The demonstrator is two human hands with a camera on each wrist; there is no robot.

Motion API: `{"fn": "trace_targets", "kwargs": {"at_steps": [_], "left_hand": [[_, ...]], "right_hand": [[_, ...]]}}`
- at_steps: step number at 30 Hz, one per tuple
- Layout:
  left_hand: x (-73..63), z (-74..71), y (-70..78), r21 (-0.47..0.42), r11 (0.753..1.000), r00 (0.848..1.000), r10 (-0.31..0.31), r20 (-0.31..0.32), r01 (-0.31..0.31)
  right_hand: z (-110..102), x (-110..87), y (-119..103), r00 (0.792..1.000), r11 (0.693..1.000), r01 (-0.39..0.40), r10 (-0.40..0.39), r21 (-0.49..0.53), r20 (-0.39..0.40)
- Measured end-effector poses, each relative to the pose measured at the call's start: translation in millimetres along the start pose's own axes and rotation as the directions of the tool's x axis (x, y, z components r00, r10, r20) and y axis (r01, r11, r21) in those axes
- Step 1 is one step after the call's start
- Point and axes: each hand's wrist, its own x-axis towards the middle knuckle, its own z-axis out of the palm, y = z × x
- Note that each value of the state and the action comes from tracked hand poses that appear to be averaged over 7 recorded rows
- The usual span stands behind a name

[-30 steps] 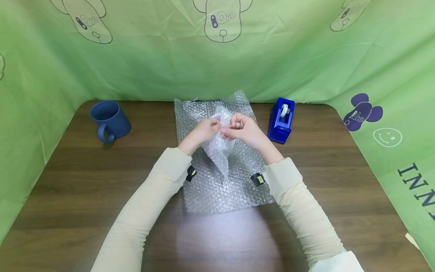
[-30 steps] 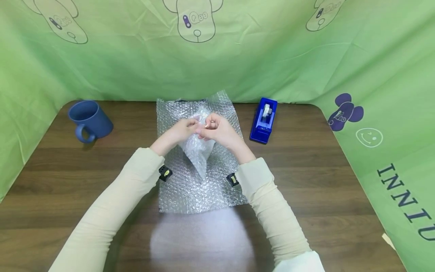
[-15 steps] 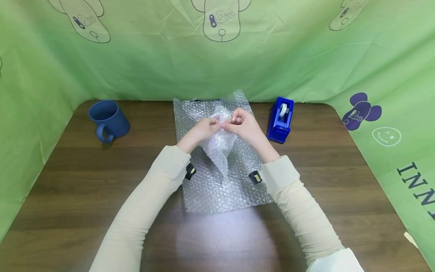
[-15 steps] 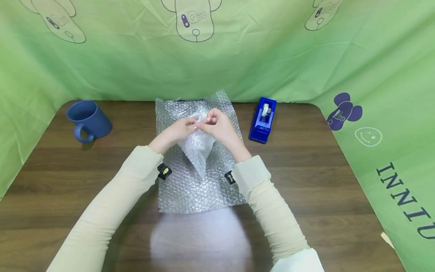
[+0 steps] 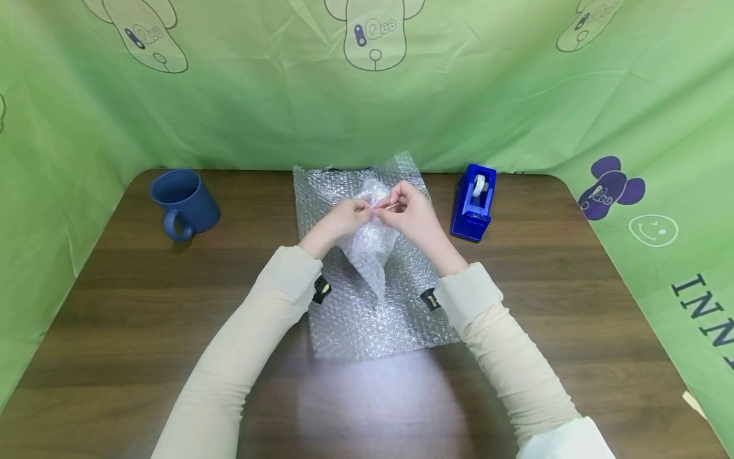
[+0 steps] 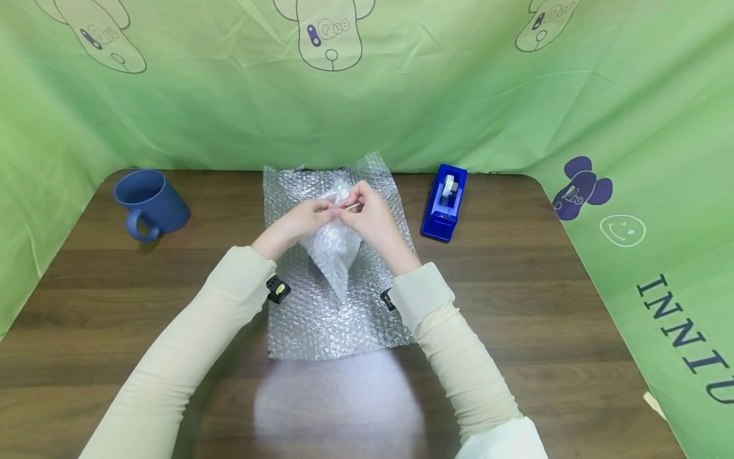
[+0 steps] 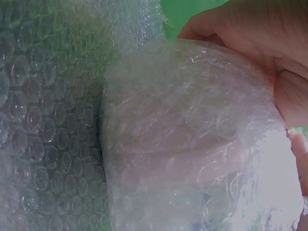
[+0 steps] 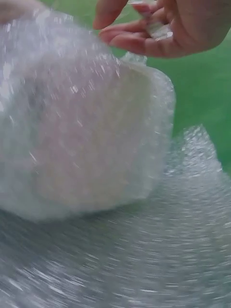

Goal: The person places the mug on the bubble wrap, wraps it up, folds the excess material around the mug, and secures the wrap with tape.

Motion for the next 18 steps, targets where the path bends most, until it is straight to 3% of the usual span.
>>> {"fn": "trace_targets", "kwargs": {"at_steps": [2, 6, 12, 18], "left_hand": [[0.2, 0.2, -0.1, 0.011, 1.000, 1.000, 0.010, -0.006, -0.010], [0.2, 0.4, -0.5, 0.010, 1.000, 1.000, 0.012, -0.012, -0.012], [-0.6, -0.3, -0.5, -0.009, 1.000, 1.000, -0.011, 0.000, 0.011], [-1.6, -0.6, 0.1, -0.018, 1.000, 1.000, 0.001, -0.008, -0.001]], "right_hand": [[1.2, -1.6, 0.8, 0.996, 0.991, 0.075, -0.079, -0.111, -0.033], [3.5, -5.0, 2.9, 0.976, 0.940, 0.192, -0.213, -0.281, -0.046], [5.3, -8.2, 4.3, 0.940, 0.883, 0.309, -0.339, -0.352, -0.026], [5.1, -9.8, 8.4, 0.890, 0.786, 0.426, -0.452, -0.448, 0.054]]}}
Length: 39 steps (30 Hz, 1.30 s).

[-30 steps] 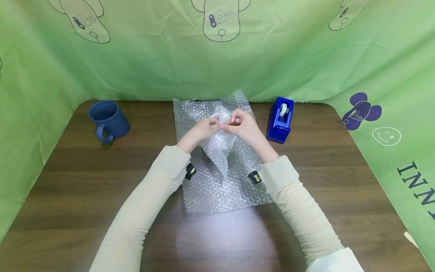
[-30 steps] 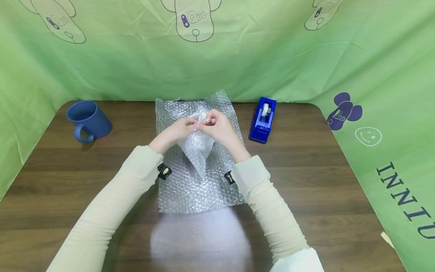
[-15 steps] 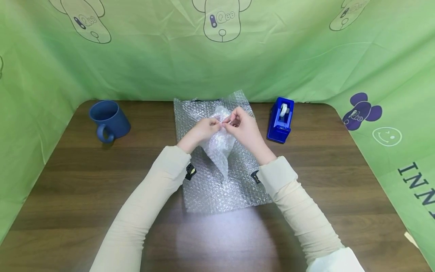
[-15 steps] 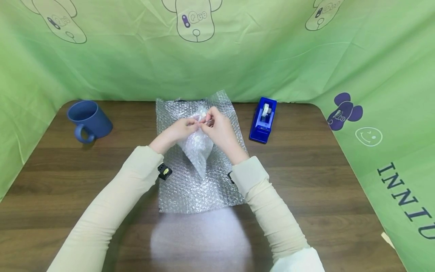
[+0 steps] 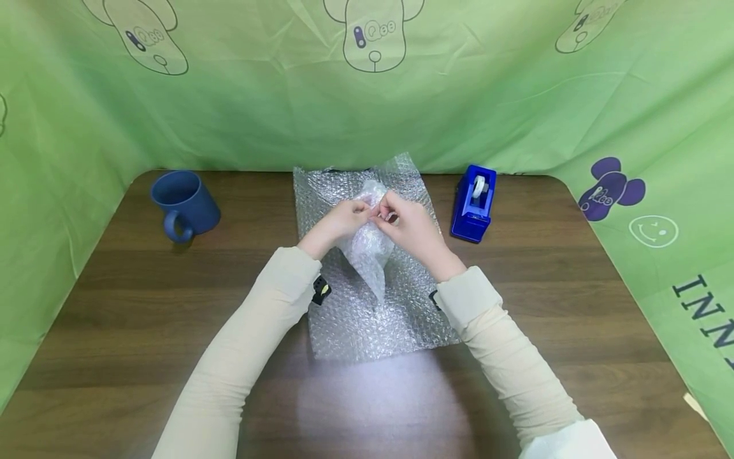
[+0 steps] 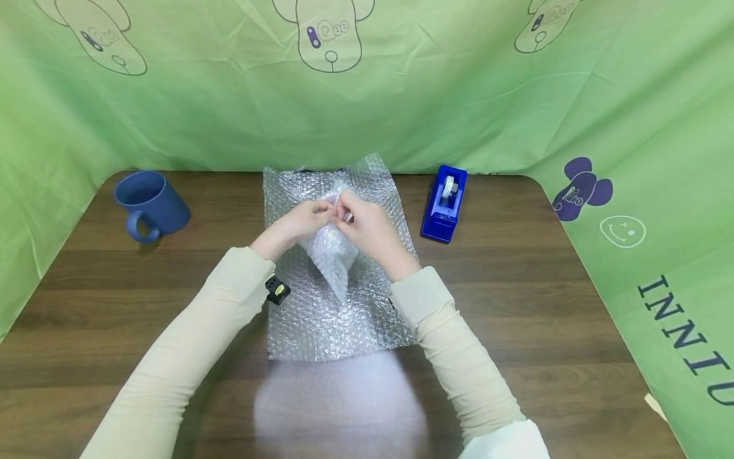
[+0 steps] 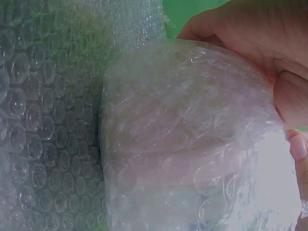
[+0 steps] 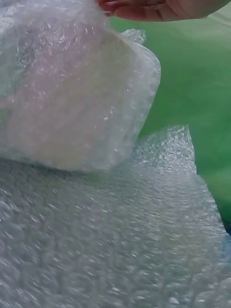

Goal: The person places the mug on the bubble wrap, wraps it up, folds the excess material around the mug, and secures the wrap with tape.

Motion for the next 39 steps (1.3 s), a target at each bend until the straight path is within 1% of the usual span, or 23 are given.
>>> {"fn": "trace_targets", "kwargs": {"at_steps": [4, 6, 9, 12, 17, 23, 26, 28, 31, 33, 35, 39], "left_hand": [[-0.5, 0.5, -0.5, -0.012, 1.000, 1.000, 0.016, -0.002, -0.016], [-0.7, 0.4, -0.9, -0.015, 1.000, 1.000, 0.019, -0.002, -0.019], [-1.2, 0.0, -0.9, -0.021, 1.000, 1.000, 0.018, 0.000, -0.018], [-1.5, -0.2, -0.4, -0.026, 1.000, 1.000, 0.013, 0.007, -0.013], [-1.1, 0.3, 0.3, -0.015, 1.000, 1.000, 0.006, 0.014, -0.005], [-0.4, 0.7, -0.4, 0.001, 1.000, 1.000, 0.006, 0.002, -0.006], [-0.3, 0.9, 0.3, -0.010, 1.000, 1.000, 0.005, 0.006, -0.005], [-0.5, 0.9, 0.7, -0.018, 1.000, 1.000, 0.006, 0.012, -0.006], [-1.5, 0.1, 0.9, -0.020, 1.000, 1.000, 0.004, 0.013, -0.003], [-2.2, -0.5, 0.9, -0.021, 1.000, 1.000, -0.005, 0.012, 0.005], [-2.8, -1.0, 1.0, -0.025, 1.000, 1.000, -0.013, 0.015, 0.013], [-2.7, -1.0, 1.1, -0.023, 1.000, 1.000, -0.016, 0.023, 0.017]], "right_hand": [[-0.9, -2.2, 3.9, 0.997, 0.997, 0.071, -0.070, -0.029, 0.025], [-2.3, -2.5, 5.1, 0.994, 0.995, 0.098, -0.097, -0.026, 0.042], [-4.8, -1.9, 6.1, 0.990, 0.992, 0.122, -0.120, -0.017, 0.080], [-7.9, -1.1, 6.6, 0.985, 0.993, 0.121, -0.120, 0.000, 0.124], [-14.2, -0.3, 5.6, 0.976, 0.998, 0.068, -0.069, 0.014, 0.204], [-22.1, -0.6, 5.2, 0.966, 0.993, -0.011, -0.019, 0.114, 0.259], [-29.1, -1.6, 3.4, 0.960, 0.992, -0.047, 0.012, 0.118, 0.281], [-34.0, -2.0, 2.3, 0.952, 0.990, -0.089, 0.053, 0.106, 0.301], [-38.7, -0.3, 1.9, 0.931, 0.982, -0.173, 0.137, 0.079, 0.339], [-40.2, 2.0, 1.9, 0.910, 0.970, -0.236, 0.199, 0.057, 0.364], [-41.0, 4.5, 2.2, 0.886, 0.956, -0.291, 0.255, 0.036, 0.387], [-42.5, 7.6, 2.7, 0.827, 0.915, -0.403, 0.357, 0.015, 0.434]]}}
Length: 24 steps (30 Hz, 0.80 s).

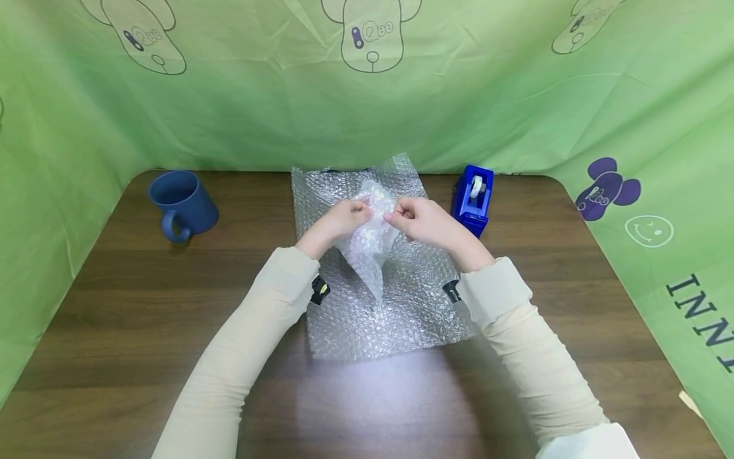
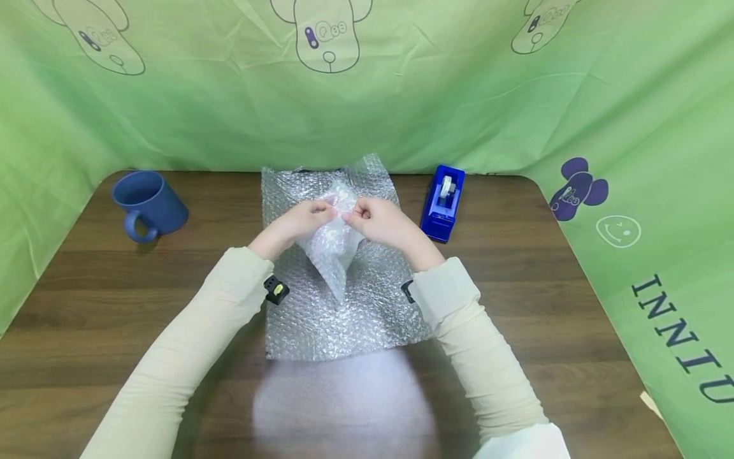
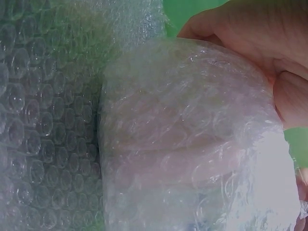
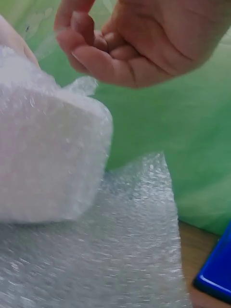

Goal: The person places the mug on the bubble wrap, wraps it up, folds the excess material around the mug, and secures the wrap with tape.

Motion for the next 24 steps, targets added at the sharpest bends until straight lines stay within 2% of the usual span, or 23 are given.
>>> {"fn": "trace_targets", "kwargs": {"at_steps": [3, 6, 11, 15, 18, 22, 24], "left_hand": [[0.6, 0.1, -0.4, -0.004, 1.000, 1.000, 0.005, 0.006, -0.005], [0.7, -0.2, -0.9, -0.015, 1.000, 1.000, 0.006, 0.009, -0.006], [1.2, 0.4, -1.0, -0.012, 1.000, 1.000, 0.005, 0.010, -0.005], [2.5, 1.3, -1.5, 0.005, 1.000, 1.000, 0.005, 0.003, -0.005], [2.4, 1.2, -0.9, 0.007, 1.000, 1.000, 0.006, -0.001, -0.006], [0.9, 0.4, 0.6, 0.004, 1.000, 1.000, 0.008, -0.004, -0.008], [0.3, 0.3, 0.9, 0.005, 1.000, 1.000, 0.010, -0.007, -0.010]], "right_hand": [[-0.2, -0.6, -1.0, 0.997, 0.996, -0.079, 0.078, 0.037, 0.021], [3.3, -0.1, -1.5, 0.988, 0.983, -0.154, 0.154, 0.099, 0.008], [14.2, 0.8, -2.9, 0.965, 0.923, -0.235, 0.258, 0.303, -0.038], [22.2, -1.2, -5.2, 0.953, 0.846, -0.235, 0.298, 0.478, -0.058], [25.4, -2.6, -5.8, 0.943, 0.806, -0.211, 0.316, 0.552, -0.101], [26.4, -2.3, -4.8, 0.942, 0.809, -0.150, 0.291, 0.568, -0.166], [26.1, -1.3, -4.3, 0.946, 0.829, -0.122, 0.263, 0.545, -0.188]]}}
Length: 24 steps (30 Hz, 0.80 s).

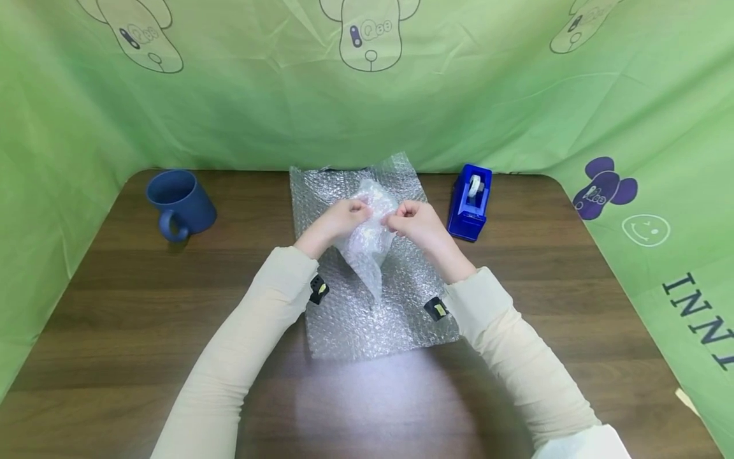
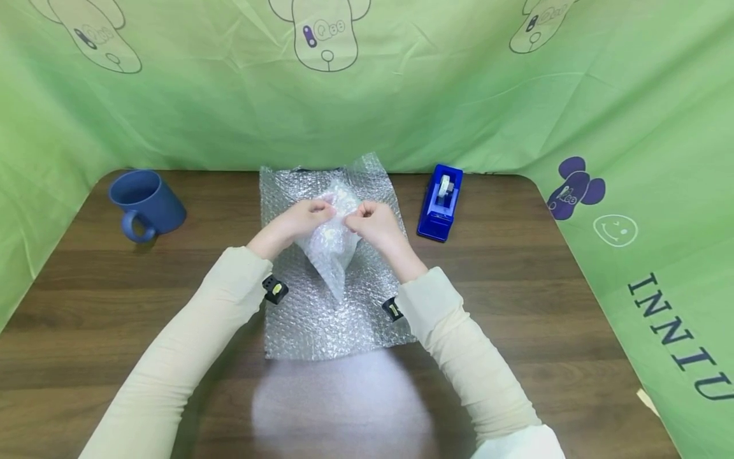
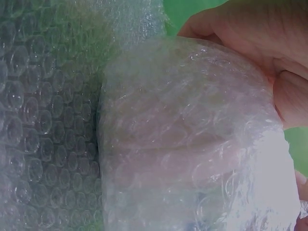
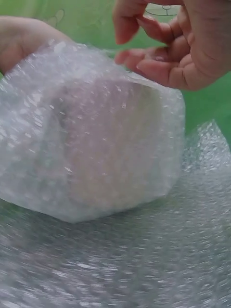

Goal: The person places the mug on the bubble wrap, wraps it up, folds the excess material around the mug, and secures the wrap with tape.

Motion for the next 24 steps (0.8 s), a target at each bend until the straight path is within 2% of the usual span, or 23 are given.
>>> {"fn": "trace_targets", "kwargs": {"at_steps": [7, 14, 17, 20, 24], "left_hand": [[0.2, -0.3, -1.2, -0.009, 1.000, 1.000, -0.001, 0.009, 0.001], [1.7, -0.2, -3.5, -0.012, 1.000, 1.000, -0.010, 0.013, 0.010], [2.3, -0.5, -3.1, -0.025, 1.000, 1.000, -0.016, 0.012, 0.016], [2.4, -0.2, -2.5, -0.023, 1.000, 1.000, -0.014, 0.004, 0.014], [1.5, 0.8, -2.1, -0.018, 1.000, 1.000, -0.011, -0.001, 0.011]], "right_hand": [[2.1, 4.9, -3.8, 0.995, 0.993, 0.091, -0.088, -0.071, 0.043], [6.6, 6.1, -11.2, 0.983, 0.984, 0.168, -0.163, -0.061, 0.088], [8.7, 6.7, -14.6, 0.979, 0.981, 0.178, -0.169, -0.071, 0.116], [11.5, 9.9, -15.1, 0.977, 0.976, 0.183, -0.168, -0.114, 0.135], [14.4, 14.0, -14.3, 0.979, 0.946, 0.196, -0.172, -0.259, 0.114]]}}
